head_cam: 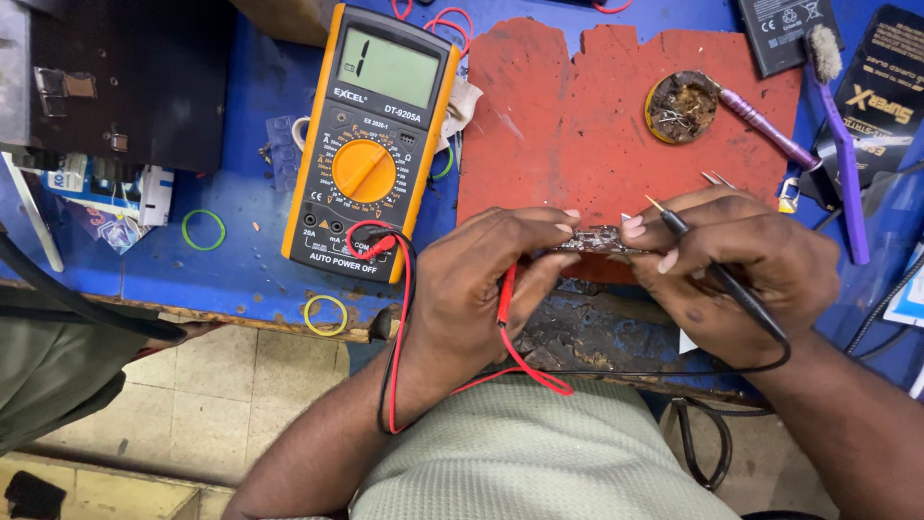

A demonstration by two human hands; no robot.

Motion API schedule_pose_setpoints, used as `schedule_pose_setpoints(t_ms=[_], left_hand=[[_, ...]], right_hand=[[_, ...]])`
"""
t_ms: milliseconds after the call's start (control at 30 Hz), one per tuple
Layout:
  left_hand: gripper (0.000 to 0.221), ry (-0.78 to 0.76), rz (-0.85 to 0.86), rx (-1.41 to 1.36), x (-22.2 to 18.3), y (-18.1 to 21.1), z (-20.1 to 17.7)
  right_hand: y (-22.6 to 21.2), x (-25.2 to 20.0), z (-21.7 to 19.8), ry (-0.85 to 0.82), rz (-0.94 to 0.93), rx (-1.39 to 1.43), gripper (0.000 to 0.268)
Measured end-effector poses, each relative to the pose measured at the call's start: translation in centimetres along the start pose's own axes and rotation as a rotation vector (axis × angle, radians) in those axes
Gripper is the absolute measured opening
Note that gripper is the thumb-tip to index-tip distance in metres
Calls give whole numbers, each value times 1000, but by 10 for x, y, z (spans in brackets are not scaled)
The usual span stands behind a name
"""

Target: The person tests components on a circuit board with multimeter probes and uses tweezers to manipulate small components on the board surface.

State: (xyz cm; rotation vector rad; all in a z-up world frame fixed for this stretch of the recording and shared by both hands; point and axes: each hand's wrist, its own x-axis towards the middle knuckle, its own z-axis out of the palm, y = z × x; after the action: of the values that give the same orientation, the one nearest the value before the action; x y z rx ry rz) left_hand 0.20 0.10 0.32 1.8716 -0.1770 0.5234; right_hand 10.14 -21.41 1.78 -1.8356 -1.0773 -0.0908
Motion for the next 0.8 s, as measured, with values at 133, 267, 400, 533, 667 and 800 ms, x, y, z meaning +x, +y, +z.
schedule_pose_setpoints(t_ms=[133,267,400,533,667,800], left_hand=[[22,-2,21,24,0,-1,1],[13,20,-109,-37,-1,0,4],[19,-4,-326,-223,2,1,-1],[19,-24,-351,-239,3,1,-2],[18,-2,-395,-276,4,1,1],[18,-14,-418,-264,5,1,1]], right_hand=[[1,-2,1,-37,2,1,31],[2,-5,1,-45,178,131,32],[1,-5,3,-31,332,225,33],[2,-4,4,-10,387,287,30],[3,-4,3,-20,367,278,27],[4,-4,2,-31,363,248,27]])
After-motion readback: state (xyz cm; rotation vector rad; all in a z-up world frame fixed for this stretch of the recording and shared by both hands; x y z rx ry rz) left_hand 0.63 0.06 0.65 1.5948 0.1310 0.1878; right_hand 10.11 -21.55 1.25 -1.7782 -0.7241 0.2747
